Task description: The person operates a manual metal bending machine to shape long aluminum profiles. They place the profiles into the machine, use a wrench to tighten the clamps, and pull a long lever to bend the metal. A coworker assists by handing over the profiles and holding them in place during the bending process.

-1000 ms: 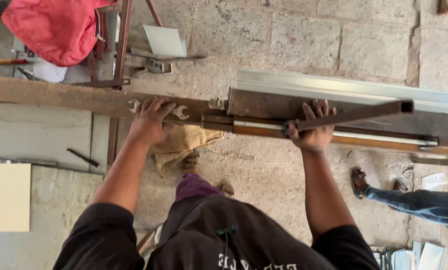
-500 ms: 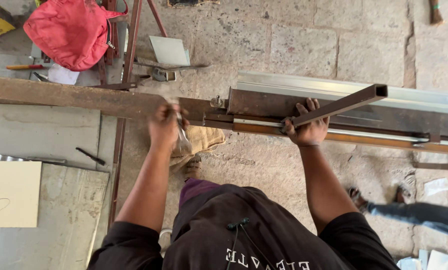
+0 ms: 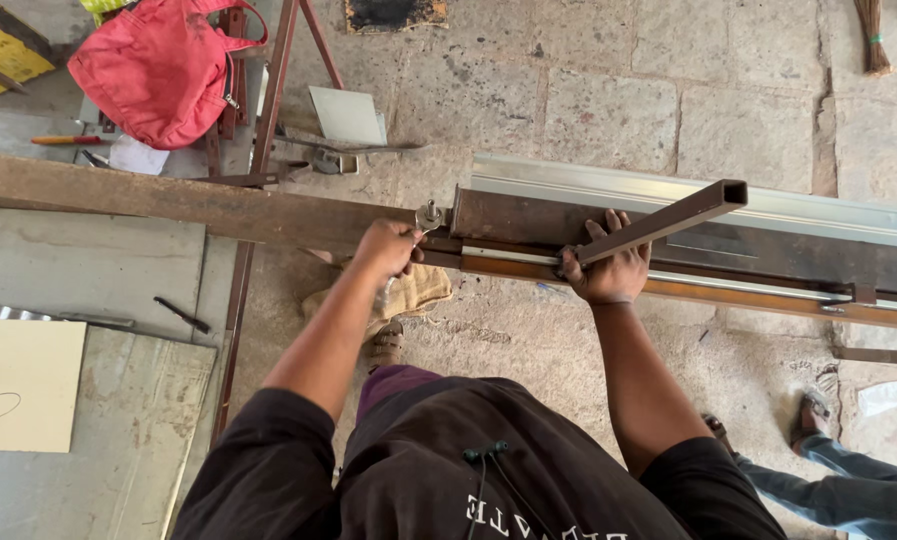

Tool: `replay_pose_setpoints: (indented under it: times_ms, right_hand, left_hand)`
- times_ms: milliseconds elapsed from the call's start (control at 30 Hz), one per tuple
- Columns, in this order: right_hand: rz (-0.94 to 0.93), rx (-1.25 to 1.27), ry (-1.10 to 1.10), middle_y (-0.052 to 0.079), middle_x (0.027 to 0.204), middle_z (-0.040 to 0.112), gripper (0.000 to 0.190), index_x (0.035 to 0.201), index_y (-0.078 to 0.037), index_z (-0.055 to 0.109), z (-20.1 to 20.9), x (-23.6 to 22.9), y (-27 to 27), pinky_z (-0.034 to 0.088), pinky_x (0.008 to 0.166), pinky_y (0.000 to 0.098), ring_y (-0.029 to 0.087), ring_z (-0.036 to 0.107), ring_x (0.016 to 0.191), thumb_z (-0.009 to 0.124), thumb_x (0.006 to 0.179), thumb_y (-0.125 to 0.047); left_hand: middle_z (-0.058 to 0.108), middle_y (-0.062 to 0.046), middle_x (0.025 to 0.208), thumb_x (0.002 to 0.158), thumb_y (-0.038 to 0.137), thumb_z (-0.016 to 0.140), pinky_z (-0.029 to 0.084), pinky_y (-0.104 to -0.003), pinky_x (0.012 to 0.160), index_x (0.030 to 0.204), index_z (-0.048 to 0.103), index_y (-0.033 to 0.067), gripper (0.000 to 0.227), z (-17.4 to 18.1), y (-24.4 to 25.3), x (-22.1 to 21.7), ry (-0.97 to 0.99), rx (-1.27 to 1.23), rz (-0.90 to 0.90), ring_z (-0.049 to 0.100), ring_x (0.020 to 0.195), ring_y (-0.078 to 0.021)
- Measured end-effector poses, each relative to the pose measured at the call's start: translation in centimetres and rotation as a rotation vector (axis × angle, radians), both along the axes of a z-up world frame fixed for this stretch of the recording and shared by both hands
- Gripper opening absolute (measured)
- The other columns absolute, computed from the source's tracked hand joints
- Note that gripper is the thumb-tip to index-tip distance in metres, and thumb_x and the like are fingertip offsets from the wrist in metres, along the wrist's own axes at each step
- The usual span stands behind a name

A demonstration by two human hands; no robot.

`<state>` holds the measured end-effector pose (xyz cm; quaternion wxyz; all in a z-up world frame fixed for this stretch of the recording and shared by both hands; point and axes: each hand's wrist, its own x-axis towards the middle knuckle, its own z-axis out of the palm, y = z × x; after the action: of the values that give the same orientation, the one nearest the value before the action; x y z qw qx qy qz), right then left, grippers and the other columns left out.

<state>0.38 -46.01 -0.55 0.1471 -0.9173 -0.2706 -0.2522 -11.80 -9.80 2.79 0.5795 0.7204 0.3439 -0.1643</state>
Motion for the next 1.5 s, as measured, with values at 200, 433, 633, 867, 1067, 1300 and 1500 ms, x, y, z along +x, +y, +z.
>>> replay_pose_setpoints:
  times_ms: [200,433,633,867,1067,1300,1500]
  right_hand:
    - [-0.005,-0.038,0.001,0.020,0.140,0.066,0.066,0.119,-0.013,0.076,-0.1,-0.1,0.0,0.042,0.114,0.0573,0.037,0.058,0.138,0.050,0.096,-0.069]
    - [0.000,-0.004,0.038,0.018,0.139,0.067,0.066,0.117,-0.011,0.075,0.7,-0.6,0.2,0.041,0.114,0.0575,0.036,0.058,0.138,0.051,0.095,-0.069]
    - [-0.005,-0.032,0.036,0.016,0.141,0.067,0.061,0.117,-0.013,0.076,0.9,-0.2,0.2,0.040,0.114,0.0568,0.034,0.056,0.139,0.061,0.088,-0.064]
    - [-0.013,0.018,0.060,0.015,0.142,0.066,0.055,0.117,-0.014,0.077,0.5,-0.3,0.2,0.041,0.115,0.0559,0.034,0.057,0.139,0.063,0.088,-0.059]
    - [-0.027,-0.069,0.017,0.014,0.142,0.067,0.057,0.119,-0.014,0.077,0.3,-0.7,0.1,0.041,0.115,0.0559,0.033,0.057,0.140,0.058,0.090,-0.061]
    - [0.005,-0.004,0.015,0.016,0.139,0.068,0.058,0.117,-0.012,0.076,0.8,-0.3,0.4,0.042,0.115,0.0565,0.035,0.059,0.139,0.058,0.093,-0.062]
    - [0.024,0.015,-0.004,0.018,0.139,0.068,0.060,0.116,-0.011,0.076,0.8,-0.4,0.4,0.042,0.114,0.0552,0.037,0.060,0.136,0.057,0.093,-0.063]
  left_hand:
    - [0.074,-0.012,0.107,0.098,0.014,0.064,0.058,-0.037,0.079,0.111,0.073,0.0153,0.015,3.8,4.7,7.9,0.217,0.753,-0.824,0.068,0.089,-0.0222]
    - [0.071,-0.006,0.091,0.107,0.026,0.053,0.052,-0.032,0.051,0.119,0.063,0.0122,0.021,8.6,9.6,13.3,-0.535,0.427,0.351,0.066,0.068,-0.0152]
    - [0.074,-0.006,0.099,0.087,0.036,0.081,0.059,-0.028,0.071,0.097,0.071,0.0105,0.029,5.7,3.6,2.8,-0.270,0.381,-0.108,0.069,0.082,-0.0114]
    - [0.076,-0.008,0.093,0.089,0.042,0.081,0.054,-0.033,0.069,0.096,0.068,0.0145,0.032,1.9,-0.2,2.7,-0.084,0.531,-0.196,0.066,0.076,-0.0179]
    - [0.076,-0.011,0.107,0.107,0.038,0.066,0.057,-0.037,0.067,0.114,0.071,0.0115,0.028,3.2,6.0,3.0,-0.234,0.832,0.004,0.065,0.080,-0.0156]
    - [0.050,-0.015,0.140,0.101,0.013,0.051,0.044,-0.025,0.043,0.150,0.046,0.0129,0.049,4.9,2.4,-2.2,0.063,0.299,-0.190,0.050,0.054,-0.0122]
    - [0.069,-0.022,0.114,0.103,0.012,0.057,0.055,-0.030,0.059,0.140,0.062,0.0067,0.038,0.6,-4.5,-3.0,-0.188,0.534,-0.101,0.063,0.073,-0.0176]
